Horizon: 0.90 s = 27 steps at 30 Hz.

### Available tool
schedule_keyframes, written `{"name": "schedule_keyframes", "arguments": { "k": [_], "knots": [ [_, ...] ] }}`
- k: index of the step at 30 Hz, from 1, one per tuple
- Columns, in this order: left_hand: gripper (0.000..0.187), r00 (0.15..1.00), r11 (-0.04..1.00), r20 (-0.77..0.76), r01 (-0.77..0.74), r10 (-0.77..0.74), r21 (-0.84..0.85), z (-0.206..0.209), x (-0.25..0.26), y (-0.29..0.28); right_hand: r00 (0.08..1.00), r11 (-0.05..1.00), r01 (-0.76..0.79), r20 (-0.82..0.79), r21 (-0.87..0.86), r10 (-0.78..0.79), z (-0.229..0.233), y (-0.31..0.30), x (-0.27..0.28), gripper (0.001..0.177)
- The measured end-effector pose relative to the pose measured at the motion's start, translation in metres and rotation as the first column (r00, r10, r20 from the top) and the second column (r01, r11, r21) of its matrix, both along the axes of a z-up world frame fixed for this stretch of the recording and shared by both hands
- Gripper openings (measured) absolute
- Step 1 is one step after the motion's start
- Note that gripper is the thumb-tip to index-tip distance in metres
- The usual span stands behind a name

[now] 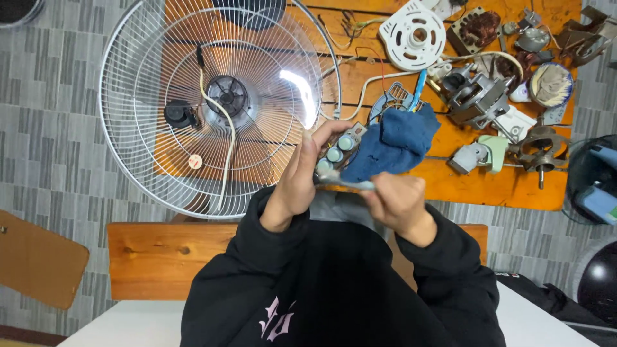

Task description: Cleaning a fan switch component using a small brush on a workshop table.

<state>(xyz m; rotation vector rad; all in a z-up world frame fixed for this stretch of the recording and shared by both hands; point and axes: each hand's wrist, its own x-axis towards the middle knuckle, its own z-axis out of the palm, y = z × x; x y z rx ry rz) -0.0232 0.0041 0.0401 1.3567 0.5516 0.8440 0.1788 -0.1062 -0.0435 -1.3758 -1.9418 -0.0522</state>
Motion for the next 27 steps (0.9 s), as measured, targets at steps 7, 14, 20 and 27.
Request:
{"name": "schedule_keyframes", "arguments": {
  "k": [7,14,20,27],
  "knots": [
    [0.078,0.999,0.999,-0.027,-0.035,0.036,0.034,0.003,-0.001,0.002,0.998,0.998,-0.063,-0.015,-0.011,0.063,0.005,0.002,0.002,0.034],
    [0.081,0.996,0.994,-0.07,-0.045,0.053,0.103,0.015,-0.001,0.001,0.998,0.999,0.053,0.026,-0.003,-0.053,0.013,0.003,0.012,0.033],
    [0.077,0.989,0.985,-0.119,-0.073,0.093,0.157,0.016,-0.001,0.0,0.992,0.999,0.048,0.118,0.017,-0.05,0.001,-0.003,0.012,0.036],
    [0.079,0.981,0.975,-0.135,-0.108,0.136,0.194,0.019,-0.003,-0.004,0.982,0.999,0.041,0.186,0.0,-0.04,0.018,-0.005,0.0,0.041]
  ]
}}
